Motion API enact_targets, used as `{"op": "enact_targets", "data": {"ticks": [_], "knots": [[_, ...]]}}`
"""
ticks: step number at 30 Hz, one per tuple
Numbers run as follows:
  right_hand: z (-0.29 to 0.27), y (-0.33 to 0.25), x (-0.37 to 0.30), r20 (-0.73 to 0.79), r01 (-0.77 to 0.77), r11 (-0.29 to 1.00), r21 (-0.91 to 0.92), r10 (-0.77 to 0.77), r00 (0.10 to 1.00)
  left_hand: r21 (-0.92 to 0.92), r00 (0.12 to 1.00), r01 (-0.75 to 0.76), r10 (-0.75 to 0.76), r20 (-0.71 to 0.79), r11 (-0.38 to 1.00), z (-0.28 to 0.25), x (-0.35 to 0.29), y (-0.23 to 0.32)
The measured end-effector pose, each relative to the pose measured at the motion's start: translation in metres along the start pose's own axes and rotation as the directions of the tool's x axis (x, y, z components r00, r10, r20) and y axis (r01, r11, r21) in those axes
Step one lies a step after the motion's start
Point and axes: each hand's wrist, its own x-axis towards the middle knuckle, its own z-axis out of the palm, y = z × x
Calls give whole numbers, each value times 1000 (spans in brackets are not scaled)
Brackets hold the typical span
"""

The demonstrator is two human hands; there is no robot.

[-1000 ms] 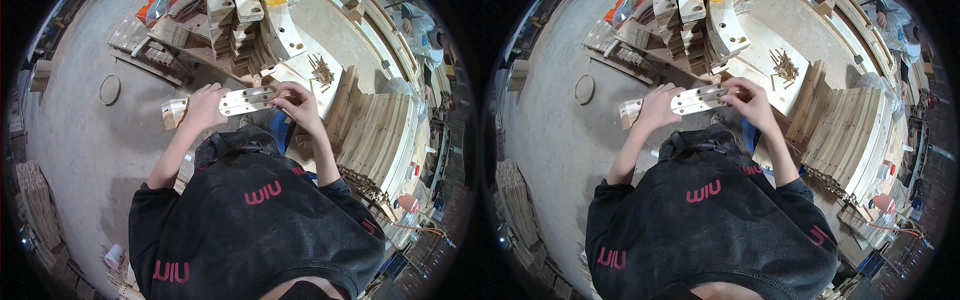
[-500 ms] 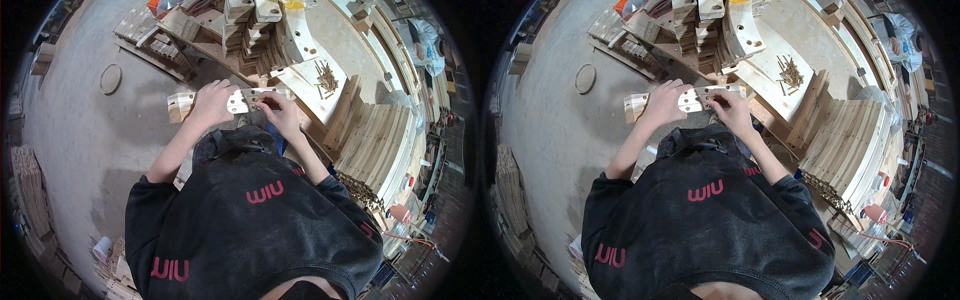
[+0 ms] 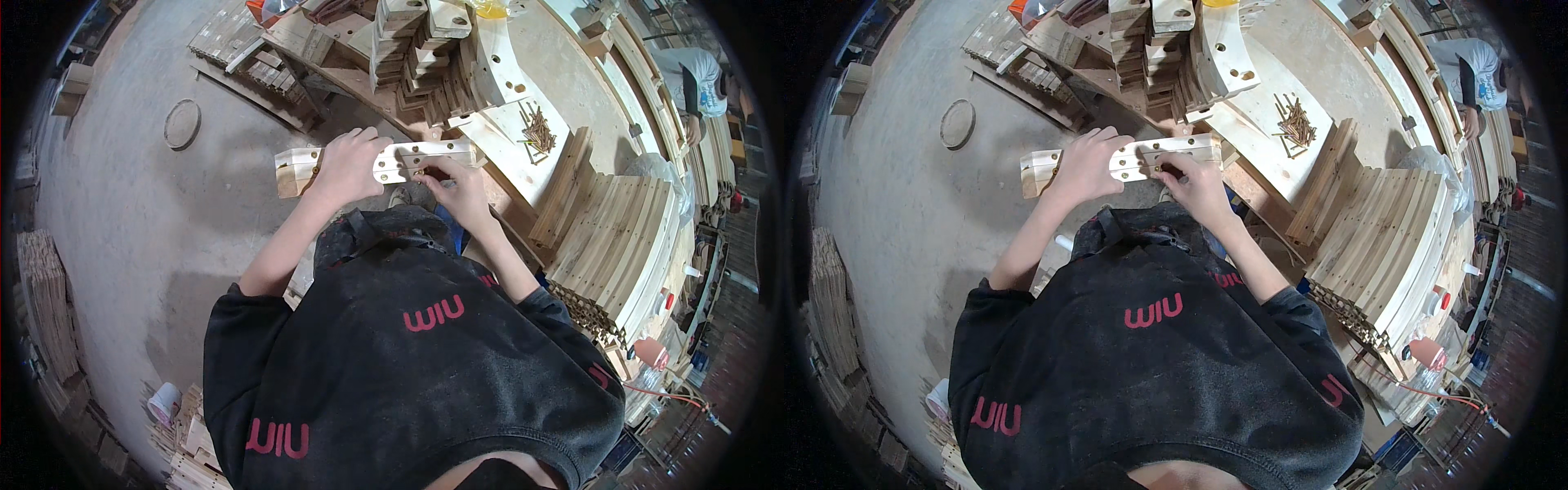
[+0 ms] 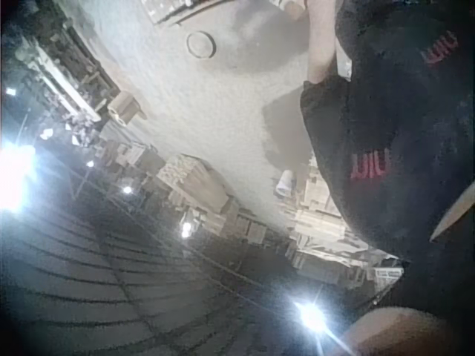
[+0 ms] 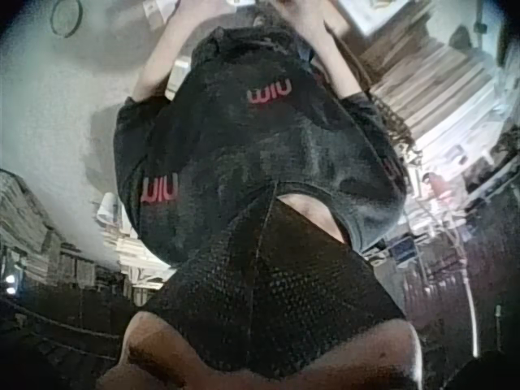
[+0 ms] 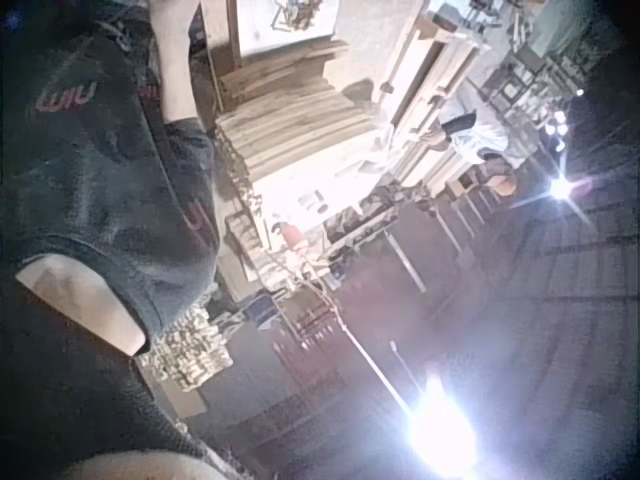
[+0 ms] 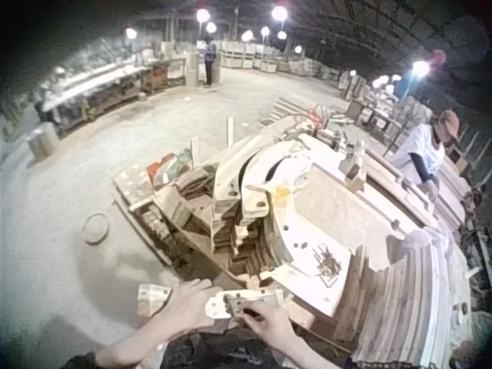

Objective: Apply glue to wooden furniture components and assemble them.

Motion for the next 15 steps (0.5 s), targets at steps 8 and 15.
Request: {"op": "enact_targets", "data": {"ticks": [8,15], "knots": [[-18,-14,-3,-66,-82,995,49,85,994,19,1000,17,-17,2,1000,-3,0,-1],[-38,-10,-1,-265,28,993,-116,-58,962,28,1000,18,-18,-12,999,-3,-3,-1]]}}
